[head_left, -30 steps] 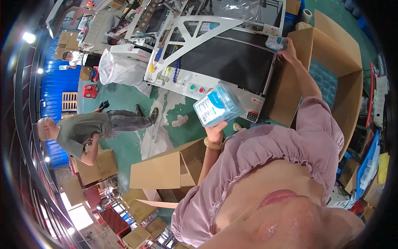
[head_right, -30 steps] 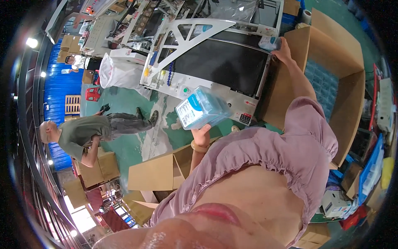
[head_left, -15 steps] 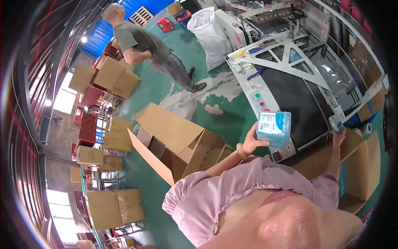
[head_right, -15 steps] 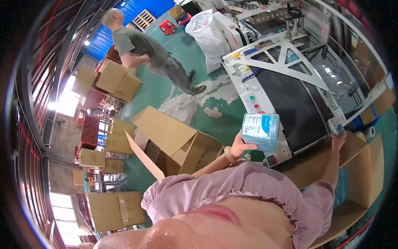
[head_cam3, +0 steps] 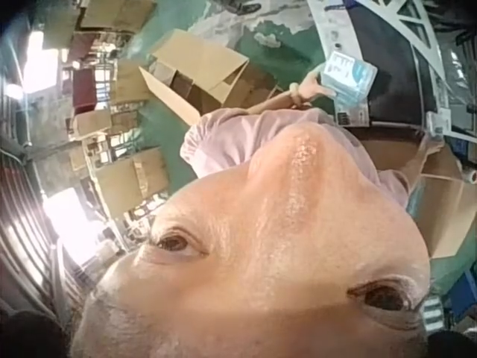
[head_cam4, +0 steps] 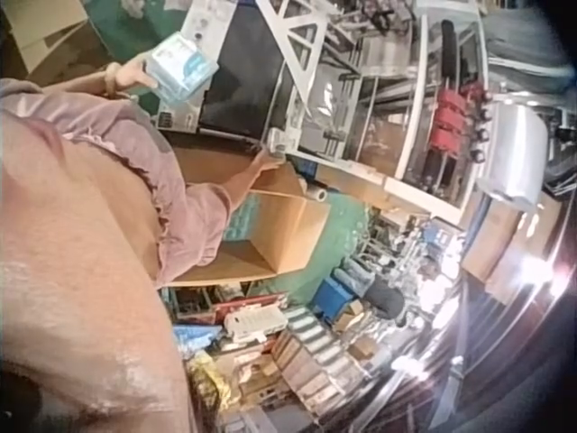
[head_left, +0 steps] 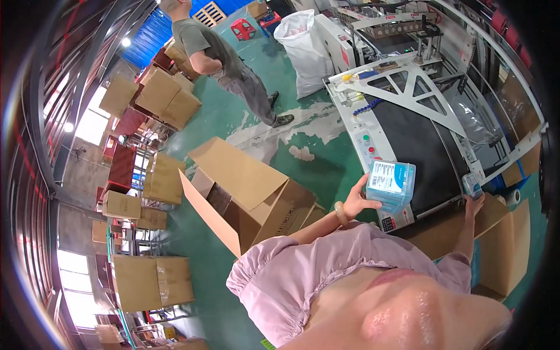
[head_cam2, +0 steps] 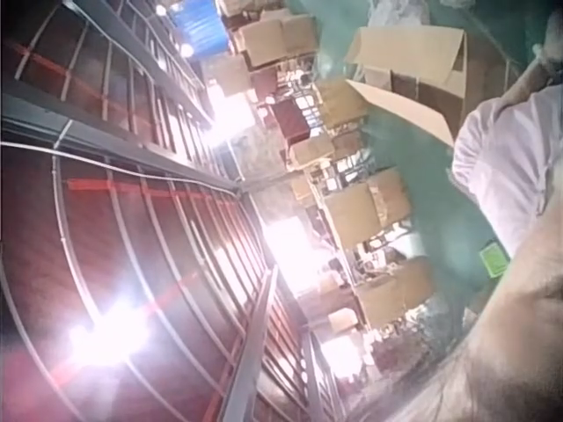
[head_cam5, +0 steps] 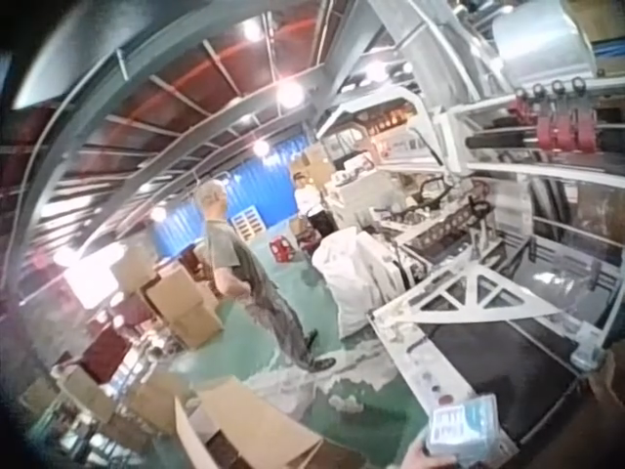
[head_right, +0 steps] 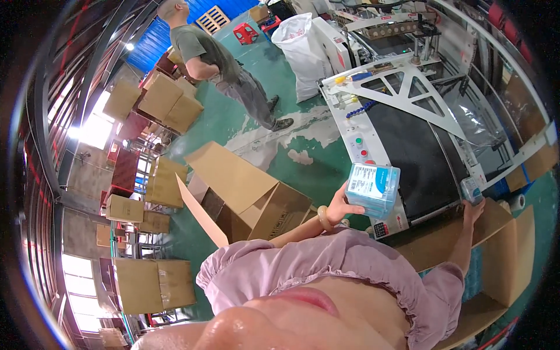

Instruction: Packaging individual product boxes into larger shipping cartons at a factory station.

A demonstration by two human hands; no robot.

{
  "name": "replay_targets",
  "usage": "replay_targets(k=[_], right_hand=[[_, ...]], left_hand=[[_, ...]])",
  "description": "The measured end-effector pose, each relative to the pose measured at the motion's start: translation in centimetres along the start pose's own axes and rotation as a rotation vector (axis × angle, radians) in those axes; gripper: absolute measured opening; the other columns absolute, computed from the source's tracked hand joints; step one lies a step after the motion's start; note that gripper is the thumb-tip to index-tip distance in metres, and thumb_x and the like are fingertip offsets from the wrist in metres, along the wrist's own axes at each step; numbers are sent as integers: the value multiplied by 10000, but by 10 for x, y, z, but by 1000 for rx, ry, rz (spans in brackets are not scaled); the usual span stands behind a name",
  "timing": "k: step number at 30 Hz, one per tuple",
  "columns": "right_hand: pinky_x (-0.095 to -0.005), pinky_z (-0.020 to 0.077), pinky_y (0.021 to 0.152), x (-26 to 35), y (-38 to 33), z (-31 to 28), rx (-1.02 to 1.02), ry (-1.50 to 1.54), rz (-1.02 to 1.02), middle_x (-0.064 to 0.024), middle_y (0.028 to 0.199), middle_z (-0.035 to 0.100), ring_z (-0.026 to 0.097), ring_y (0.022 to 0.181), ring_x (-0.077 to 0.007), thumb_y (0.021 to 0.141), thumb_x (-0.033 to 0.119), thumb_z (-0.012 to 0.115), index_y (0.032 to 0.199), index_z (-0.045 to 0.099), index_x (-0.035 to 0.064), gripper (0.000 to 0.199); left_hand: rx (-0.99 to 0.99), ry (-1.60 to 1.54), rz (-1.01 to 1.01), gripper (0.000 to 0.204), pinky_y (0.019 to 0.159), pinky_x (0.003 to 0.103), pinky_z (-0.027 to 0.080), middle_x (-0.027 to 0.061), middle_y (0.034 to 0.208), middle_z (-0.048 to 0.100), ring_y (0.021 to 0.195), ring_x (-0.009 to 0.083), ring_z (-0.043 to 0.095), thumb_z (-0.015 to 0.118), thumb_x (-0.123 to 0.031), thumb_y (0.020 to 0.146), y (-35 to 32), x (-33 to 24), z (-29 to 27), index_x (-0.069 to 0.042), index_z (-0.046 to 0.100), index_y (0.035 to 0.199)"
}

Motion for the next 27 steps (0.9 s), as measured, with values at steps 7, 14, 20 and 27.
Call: replay_targets(k=[7, 14, 20, 27], right_hand=[[-457, 349, 930, 22, -1, -5, 93, -16, 139, -210, 1233, 388, 391, 1128, -388, 613, 257, 721, 1250, 335, 36, 777], [-371, 344, 963, -19, 7, 8, 163, 63, 234, -177, 1282, 393, 401, 1174, -306, 601, 190, 719, 1306, 295, 28, 839], [-375, 331, 963, 53, 0, 24, 247, 96, 159, -168, 1257, 434, 410, 1167, -308, 613, 365, 717, 1287, 348, 36, 837], [-267, 430, 785, 211, -61, 1, 519, 661, 19, -65, 1057, 551, 549, 912, -155, 797, 148, 607, 1180, 488, 58, 411]], left_hand=[[-21, 1, -5, 908, 939, 334, 379, 80, 1226, 463, 1126, 191, 445, 735, 42, 599, -4, 1, -6, -41, 233, 1351], [-53, 9, -11, 912, 936, 337, 384, 78, 1200, 479, 1110, 196, 461, 742, 35, 587, -8, 0, -11, -40, 239, 1344], [-89, 50, -117, 832, 923, 337, 393, 72, 1169, 498, 1086, 190, 475, 746, 30, 580, -20, -1, -23, -35, 313, 1287], [-132, 70, -127, 818, 908, 347, 407, 77, 1163, 500, 1069, 196, 486, 742, 49, 575, -12, 11, -41, -35, 326, 1274]])
Point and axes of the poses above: each hand's wrist, its own y-axis towards the middle knuckle, its own z-axis out of the palm, x = y × z, the point moved 6 cm from there along y, towards the middle knuckle
